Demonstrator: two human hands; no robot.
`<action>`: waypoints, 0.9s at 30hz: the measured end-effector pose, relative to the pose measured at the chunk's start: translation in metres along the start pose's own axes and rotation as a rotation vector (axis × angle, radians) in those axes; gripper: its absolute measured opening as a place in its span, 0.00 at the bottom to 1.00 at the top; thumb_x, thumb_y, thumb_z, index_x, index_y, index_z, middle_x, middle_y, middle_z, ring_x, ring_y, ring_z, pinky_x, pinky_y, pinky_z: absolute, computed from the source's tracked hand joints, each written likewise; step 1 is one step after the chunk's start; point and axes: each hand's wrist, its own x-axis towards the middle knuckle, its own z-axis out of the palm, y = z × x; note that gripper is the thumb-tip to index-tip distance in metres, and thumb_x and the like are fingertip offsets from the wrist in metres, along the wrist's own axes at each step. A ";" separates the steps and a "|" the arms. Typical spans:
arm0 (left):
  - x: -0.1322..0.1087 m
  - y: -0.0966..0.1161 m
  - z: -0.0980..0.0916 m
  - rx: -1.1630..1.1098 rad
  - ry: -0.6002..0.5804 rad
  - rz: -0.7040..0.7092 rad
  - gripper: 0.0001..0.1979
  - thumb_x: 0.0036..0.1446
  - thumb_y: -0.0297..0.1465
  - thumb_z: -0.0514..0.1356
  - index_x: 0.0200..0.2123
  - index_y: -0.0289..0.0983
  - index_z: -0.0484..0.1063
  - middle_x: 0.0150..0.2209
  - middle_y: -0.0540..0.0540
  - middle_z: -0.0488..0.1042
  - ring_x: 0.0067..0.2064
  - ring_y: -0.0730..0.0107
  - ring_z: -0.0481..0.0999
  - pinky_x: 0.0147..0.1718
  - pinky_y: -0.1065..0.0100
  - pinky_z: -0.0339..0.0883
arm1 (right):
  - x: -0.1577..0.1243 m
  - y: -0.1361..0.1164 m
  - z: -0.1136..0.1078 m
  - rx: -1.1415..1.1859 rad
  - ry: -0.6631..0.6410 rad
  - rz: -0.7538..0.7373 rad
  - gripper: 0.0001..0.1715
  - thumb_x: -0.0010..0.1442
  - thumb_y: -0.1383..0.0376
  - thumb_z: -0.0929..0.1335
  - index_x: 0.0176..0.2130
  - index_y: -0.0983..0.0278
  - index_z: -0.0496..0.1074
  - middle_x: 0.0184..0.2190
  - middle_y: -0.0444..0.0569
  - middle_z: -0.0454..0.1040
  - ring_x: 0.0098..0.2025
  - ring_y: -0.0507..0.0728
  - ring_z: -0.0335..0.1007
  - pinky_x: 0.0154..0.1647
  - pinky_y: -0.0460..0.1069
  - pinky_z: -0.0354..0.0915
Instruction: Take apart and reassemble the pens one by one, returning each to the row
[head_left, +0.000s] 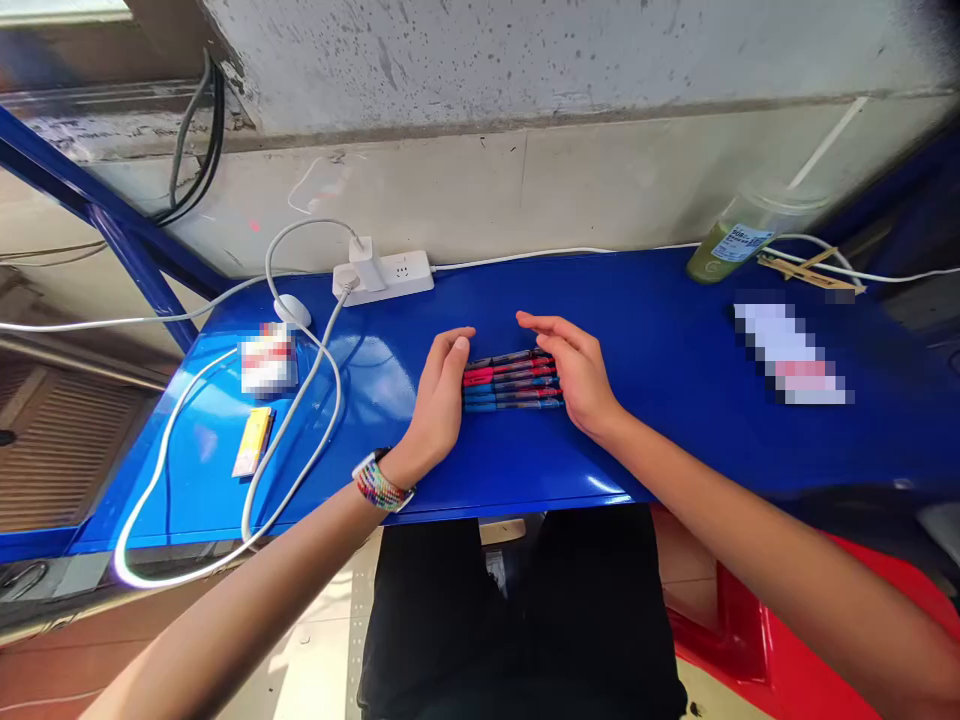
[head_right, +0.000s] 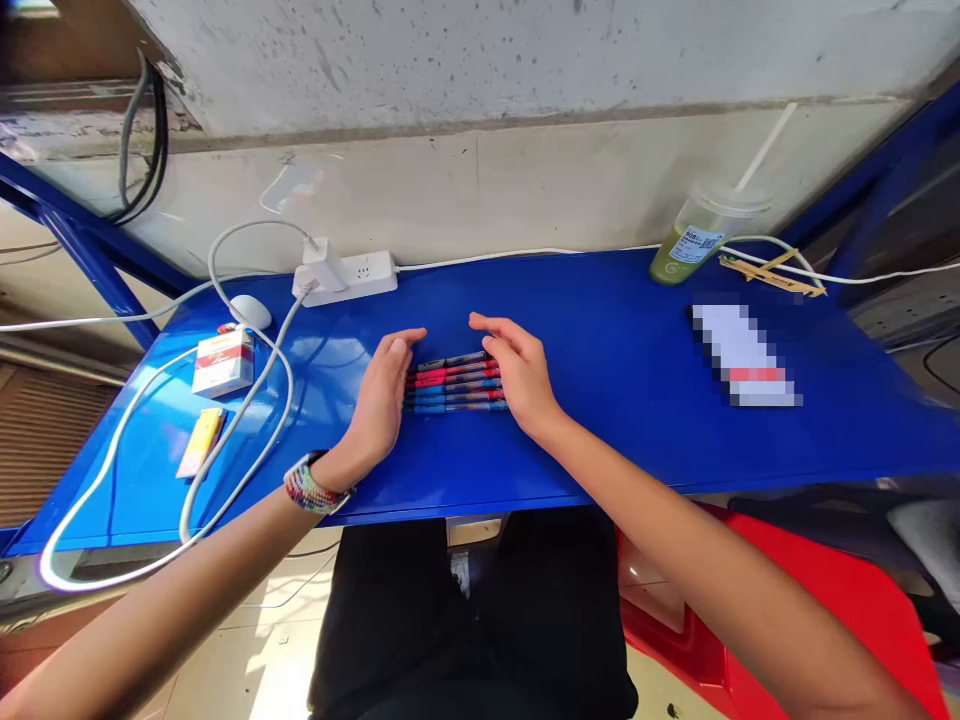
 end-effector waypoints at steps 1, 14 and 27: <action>-0.007 0.002 0.000 -0.010 -0.009 -0.010 0.24 0.81 0.54 0.54 0.63 0.46 0.77 0.70 0.43 0.77 0.75 0.55 0.72 0.78 0.54 0.61 | -0.005 -0.001 -0.001 -0.019 -0.011 -0.014 0.17 0.65 0.63 0.71 0.49 0.55 0.89 0.61 0.45 0.89 0.73 0.66 0.79 0.80 0.66 0.68; -0.016 -0.002 -0.002 -0.070 0.031 0.054 0.16 0.82 0.46 0.56 0.56 0.44 0.77 0.63 0.41 0.79 0.72 0.55 0.74 0.77 0.53 0.62 | -0.059 -0.032 -0.017 -0.800 -0.407 -0.596 0.13 0.74 0.68 0.71 0.47 0.60 0.89 0.73 0.53 0.80 0.84 0.75 0.62 0.86 0.78 0.56; -0.019 0.023 -0.008 0.135 -0.020 0.193 0.13 0.79 0.41 0.60 0.58 0.45 0.79 0.67 0.42 0.82 0.76 0.51 0.74 0.81 0.46 0.60 | -0.082 -0.027 -0.037 -0.816 -0.403 -0.637 0.08 0.73 0.69 0.75 0.47 0.55 0.85 0.66 0.53 0.85 0.79 0.75 0.71 0.80 0.80 0.66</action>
